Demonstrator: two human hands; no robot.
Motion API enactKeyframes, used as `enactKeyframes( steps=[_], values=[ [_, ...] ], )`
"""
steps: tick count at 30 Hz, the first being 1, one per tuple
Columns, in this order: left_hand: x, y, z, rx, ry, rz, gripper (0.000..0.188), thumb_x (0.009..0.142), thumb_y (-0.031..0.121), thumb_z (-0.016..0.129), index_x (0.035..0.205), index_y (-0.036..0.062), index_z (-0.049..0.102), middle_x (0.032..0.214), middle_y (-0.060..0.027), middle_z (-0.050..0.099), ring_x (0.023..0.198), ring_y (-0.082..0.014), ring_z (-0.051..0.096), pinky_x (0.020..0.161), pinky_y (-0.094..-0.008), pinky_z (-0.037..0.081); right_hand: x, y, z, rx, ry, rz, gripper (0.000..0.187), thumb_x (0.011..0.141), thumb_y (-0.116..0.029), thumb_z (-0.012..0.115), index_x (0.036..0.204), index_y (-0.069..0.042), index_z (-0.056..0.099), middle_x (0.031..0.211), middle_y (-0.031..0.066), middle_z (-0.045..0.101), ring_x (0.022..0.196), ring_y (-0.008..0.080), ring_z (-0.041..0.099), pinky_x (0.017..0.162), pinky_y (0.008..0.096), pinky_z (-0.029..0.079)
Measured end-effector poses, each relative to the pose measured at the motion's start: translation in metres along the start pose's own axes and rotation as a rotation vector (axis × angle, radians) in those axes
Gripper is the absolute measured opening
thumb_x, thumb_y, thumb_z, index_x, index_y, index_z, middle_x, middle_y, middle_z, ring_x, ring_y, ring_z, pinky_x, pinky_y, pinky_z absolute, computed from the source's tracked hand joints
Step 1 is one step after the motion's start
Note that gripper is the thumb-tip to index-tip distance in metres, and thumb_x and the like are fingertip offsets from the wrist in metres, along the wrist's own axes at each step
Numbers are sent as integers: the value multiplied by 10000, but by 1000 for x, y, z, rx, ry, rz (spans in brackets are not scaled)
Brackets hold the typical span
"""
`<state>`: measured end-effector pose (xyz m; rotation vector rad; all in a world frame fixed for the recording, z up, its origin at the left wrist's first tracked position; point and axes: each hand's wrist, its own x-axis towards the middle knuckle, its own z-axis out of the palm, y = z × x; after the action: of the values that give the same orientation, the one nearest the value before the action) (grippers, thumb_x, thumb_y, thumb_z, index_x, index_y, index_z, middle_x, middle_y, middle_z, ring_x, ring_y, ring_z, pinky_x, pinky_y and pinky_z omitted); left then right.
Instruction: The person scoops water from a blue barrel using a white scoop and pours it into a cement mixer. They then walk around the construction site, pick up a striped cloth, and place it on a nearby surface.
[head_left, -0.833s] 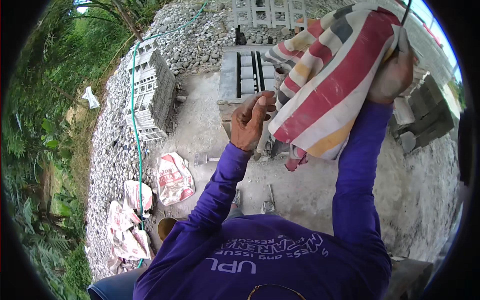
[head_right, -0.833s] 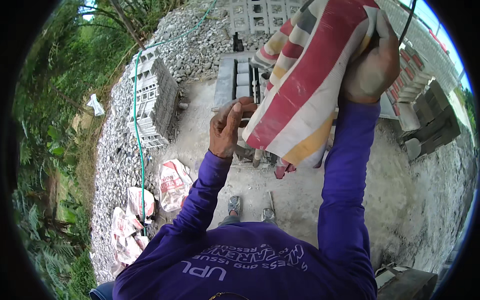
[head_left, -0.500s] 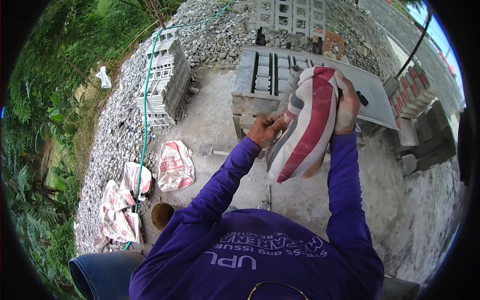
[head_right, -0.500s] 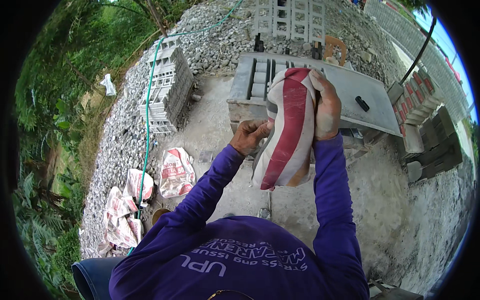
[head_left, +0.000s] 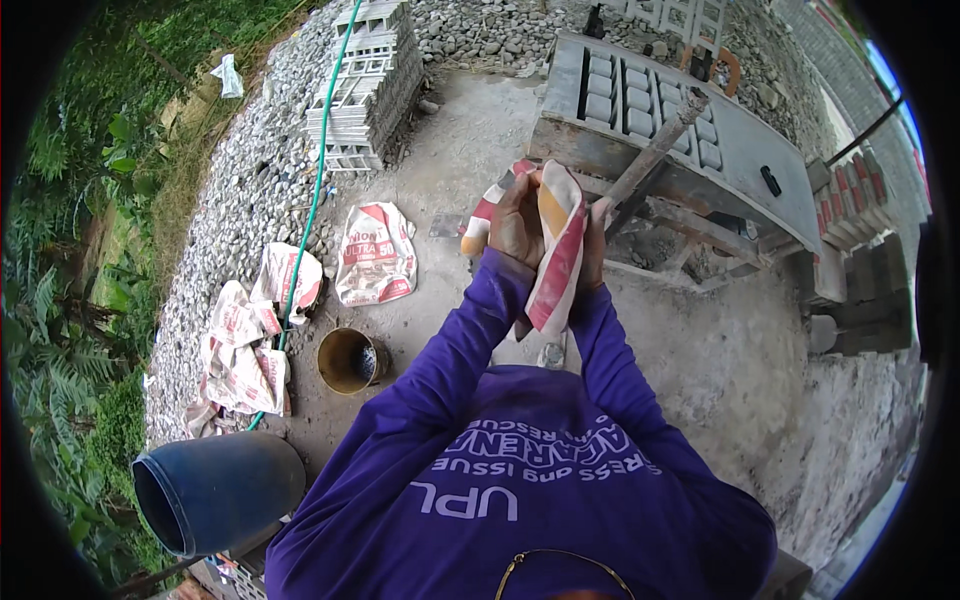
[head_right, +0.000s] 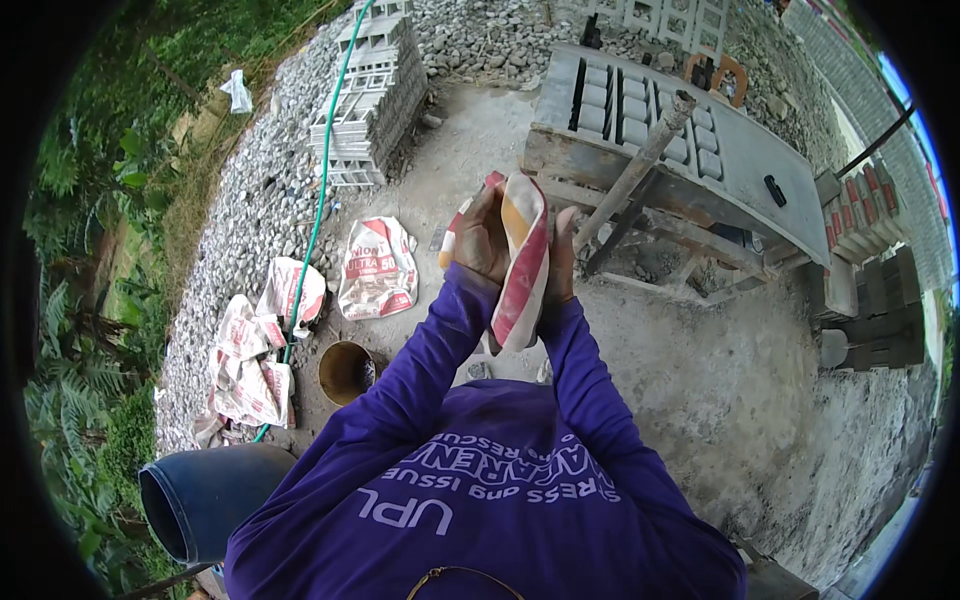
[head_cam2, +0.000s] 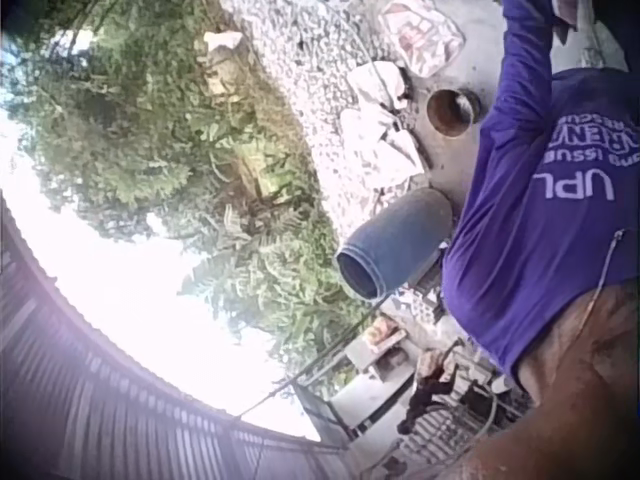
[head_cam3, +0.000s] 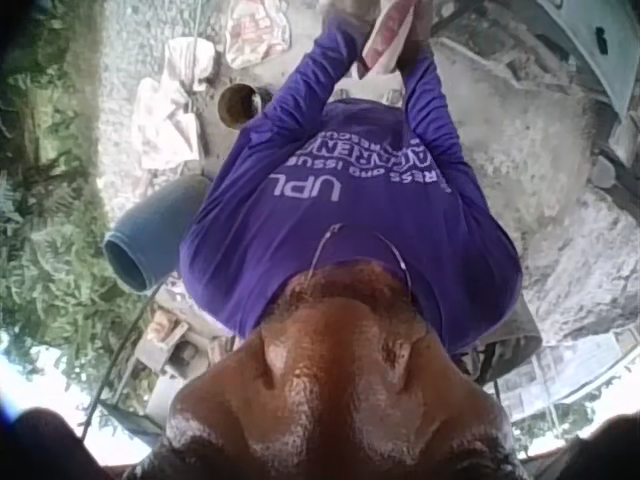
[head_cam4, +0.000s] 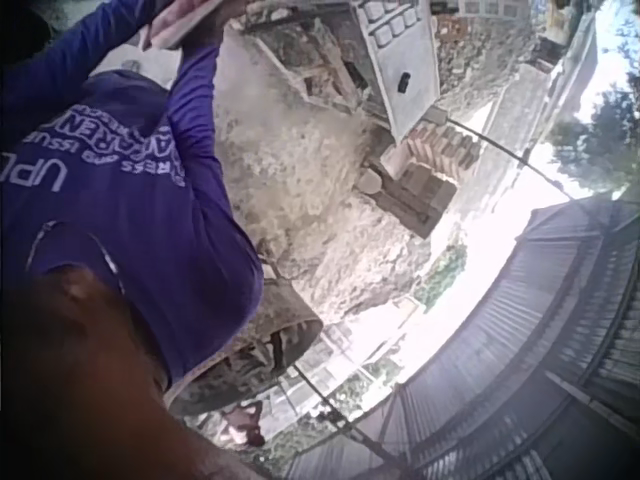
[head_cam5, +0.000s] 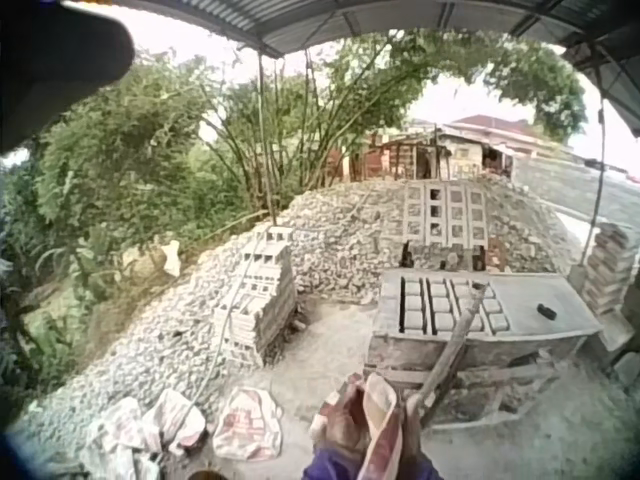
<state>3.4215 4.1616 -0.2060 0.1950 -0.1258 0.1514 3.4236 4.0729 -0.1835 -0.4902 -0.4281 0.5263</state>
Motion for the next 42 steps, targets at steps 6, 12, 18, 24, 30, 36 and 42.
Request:
enactKeyframes(
  steps=[6,12,18,24,30,36,42],
  values=[
    [11,55,-76,672,501,425,374,955,345,413,957,21,598,811,-87,648,740,-176,613,692,-337,498,10,63,-5,-775,466,241,538,852,-531,592,989,-13,636,851,45,611,726,126,558,673,258,453],
    [11,94,-52,1742,664,904,259,918,282,504,958,32,556,775,-144,600,774,-330,598,682,-431,455,-5,85,29,-998,448,143,652,873,-612,481,877,27,609,806,66,572,774,156,511,684,310,426],
    [-33,63,-59,2255,337,457,403,840,359,577,1172,132,555,1166,-121,535,1002,-294,552,814,-415,460,37,59,-8,-1115,392,155,596,860,-568,548,812,21,620,732,61,577,671,143,517,623,319,435],
    [-8,73,-88,1654,496,206,356,906,345,522,1170,107,552,966,-153,604,856,-268,606,745,-373,470,6,78,28,-1044,209,1,441,854,-384,636,1071,-1,618,898,59,623,807,138,568,752,269,451],
    [-36,18,-35,2160,-461,594,396,848,213,576,1180,0,542,1077,-217,616,978,-395,587,802,-445,471,40,-1,-77,-813,324,213,375,851,-330,628,1052,-13,620,855,59,652,782,152,614,670,281,476],
    [-4,-27,5,287,-83,-387,642,947,507,315,935,-60,616,715,-190,643,559,-265,607,517,-365,506,5,-20,-91,414,-16,401,368,952,-336,473,1165,-42,534,761,-10,565,622,82,556,440,174,412],
    [71,-66,-43,741,375,-346,522,956,441,314,855,10,591,571,-106,588,460,-196,515,432,-310,438,-2,3,-171,32,367,15,219,940,-262,527,1001,-56,574,779,-37,520,601,33,458,542,157,389]
  ],
)
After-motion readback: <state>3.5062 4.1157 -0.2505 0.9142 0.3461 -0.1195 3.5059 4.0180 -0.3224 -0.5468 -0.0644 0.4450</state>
